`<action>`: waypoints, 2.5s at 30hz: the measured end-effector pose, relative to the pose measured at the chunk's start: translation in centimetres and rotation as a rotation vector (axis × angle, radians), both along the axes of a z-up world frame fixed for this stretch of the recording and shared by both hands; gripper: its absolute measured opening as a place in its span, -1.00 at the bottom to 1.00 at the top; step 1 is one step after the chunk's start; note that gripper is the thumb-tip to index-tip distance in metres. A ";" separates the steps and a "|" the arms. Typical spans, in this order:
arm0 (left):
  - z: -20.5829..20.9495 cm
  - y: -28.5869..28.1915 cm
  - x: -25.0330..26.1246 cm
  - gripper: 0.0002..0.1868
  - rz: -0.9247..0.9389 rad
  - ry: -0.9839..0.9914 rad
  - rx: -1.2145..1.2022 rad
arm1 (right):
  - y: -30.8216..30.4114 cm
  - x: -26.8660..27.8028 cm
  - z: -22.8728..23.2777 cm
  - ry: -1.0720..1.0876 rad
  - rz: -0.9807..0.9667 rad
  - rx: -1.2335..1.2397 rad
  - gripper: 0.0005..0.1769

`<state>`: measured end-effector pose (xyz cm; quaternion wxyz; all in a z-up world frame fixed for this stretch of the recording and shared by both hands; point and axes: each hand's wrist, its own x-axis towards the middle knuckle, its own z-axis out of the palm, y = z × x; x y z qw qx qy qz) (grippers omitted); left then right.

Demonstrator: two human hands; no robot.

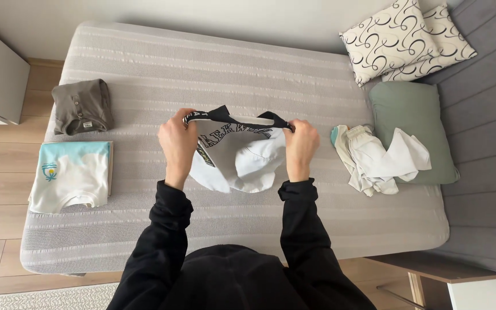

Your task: The person folds a white martial arts jacket, a short-sleeved rash guard, and white shorts on a bed. Each item is smoothed, folded in half, and then folded again into a compact rectangle. The folded items are stacked neatly on the bed.

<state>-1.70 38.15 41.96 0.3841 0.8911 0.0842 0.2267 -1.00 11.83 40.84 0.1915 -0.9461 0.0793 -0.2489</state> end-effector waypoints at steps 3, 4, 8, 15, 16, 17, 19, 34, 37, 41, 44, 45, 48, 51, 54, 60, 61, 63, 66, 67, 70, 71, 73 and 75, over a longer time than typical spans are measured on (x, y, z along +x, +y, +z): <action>0.7 -0.2 0.0 -0.71 -0.150 0.015 -0.349 | 0.0 0.4 0.1 -0.080 0.060 0.108 -0.87; 1.6 -0.5 -0.3 -0.71 -0.150 0.008 -0.349 | 0.6 0.0 1.1 -0.086 0.062 0.108 -0.87; 5.2 -1.4 -1.7 -0.61 -0.119 -0.117 -0.461 | 2.4 -1.6 4.6 -0.336 0.207 0.493 -0.67; 8.1 -1.1 -3.2 -0.55 -0.128 -0.159 -0.493 | 2.6 -2.1 6.2 -0.627 0.140 0.267 -0.70; 7.8 -0.9 -3.0 -0.55 -0.126 -0.156 -0.493 | 2.3 -2.0 6.0 -0.623 0.140 0.268 -0.70; 7.5 -0.6 -2.7 -0.55 -0.152 -0.095 -0.536 | 2.0 -1.9 5.7 -0.640 0.089 0.215 -0.77; 7.2 -0.4 -2.2 -0.56 -0.177 -0.034 -0.580 | 2.0 -1.6 5.4 -0.656 0.039 0.160 -0.84; -10.1 -4.4 -3.8 -0.65 0.279 -0.779 -0.507 | 0.5 -5.7 -4.9 -0.673 -0.082 0.394 -0.83; -4.3 -5.1 -1.9 -0.73 0.331 -0.984 -0.464 | -1.6 -3.8 -2.8 -0.857 -0.084 0.307 -0.91; -1.9 -5.0 2.4 -0.72 0.218 -0.782 -0.324 | -1.1 2.0 0.0 -0.650 0.064 0.227 -0.94; -4.8 -4.3 3.8 -0.77 0.107 -0.482 -0.310 | 0.0 5.6 -4.5 -0.348 0.013 0.155 -0.92; -6.5 -4.1 4.3 -0.80 0.091 -0.325 -0.286 | 0.2 6.7 -6.7 -0.207 -0.019 0.134 -0.84; -11.6 -2.8 5.5 -0.80 0.052 -0.093 -0.339 | 1.2 8.5 -11.4 -0.079 -0.018 0.137 -0.84; -18.2 -1.9 8.3 -0.79 0.051 0.043 -0.374 | 0.7 11.0 -15.7 0.030 0.051 0.165 -0.87; -22.4 -1.5 10.6 -0.82 0.052 0.166 -0.311 | 1.3 12.9 -17.6 0.149 0.102 0.177 -0.92; -27.1 -0.9 15.8 -0.85 -0.060 0.328 -0.255 | 0.7 17.8 -23.1 0.230 0.149 0.206 -0.90; -28.5 -0.8 17.0 -0.85 -0.056 0.355 -0.255 | 0.1 18.9 -25.1 0.257 0.147 0.209 -0.90; -31.3 -0.8 19.9 -0.86 -0.024 0.384 -0.252 | -1.2 21.4 -28.8 0.250 0.137 0.149 -0.92; -33.7 -0.8 24.0 -0.81 -0.013 0.391 -0.255 | -1.6 25.0 -29.6 0.236 0.159 0.171 -0.89; -33.0 -1.0 25.5 -0.81 -0.009 0.402 -0.256 | -1.7 26.6 -30.2 0.247 0.161 0.171 -0.89; -33.5 -1.6 29.4 -0.80 -0.043 0.306 -0.264 | -2.1 30.3 -32.8 0.110 0.132 0.190 -0.87; -35.3 -1.8 30.6 -0.59 -0.217 0.231 -0.285 | -2.3 31.3 -34.1 0.092 0.212 0.268 -0.68; -38.8 -2.3 30.7 -0.23 -0.387 0.179 -0.312 | -1.7 30.7 -36.3 0.096 0.287 0.349 -0.46; -42.0 -3.0 29.7 -0.07 -0.435 0.160 -0.047 | -0.1 28.8 -37.9 0.191 0.416 0.284 -0.36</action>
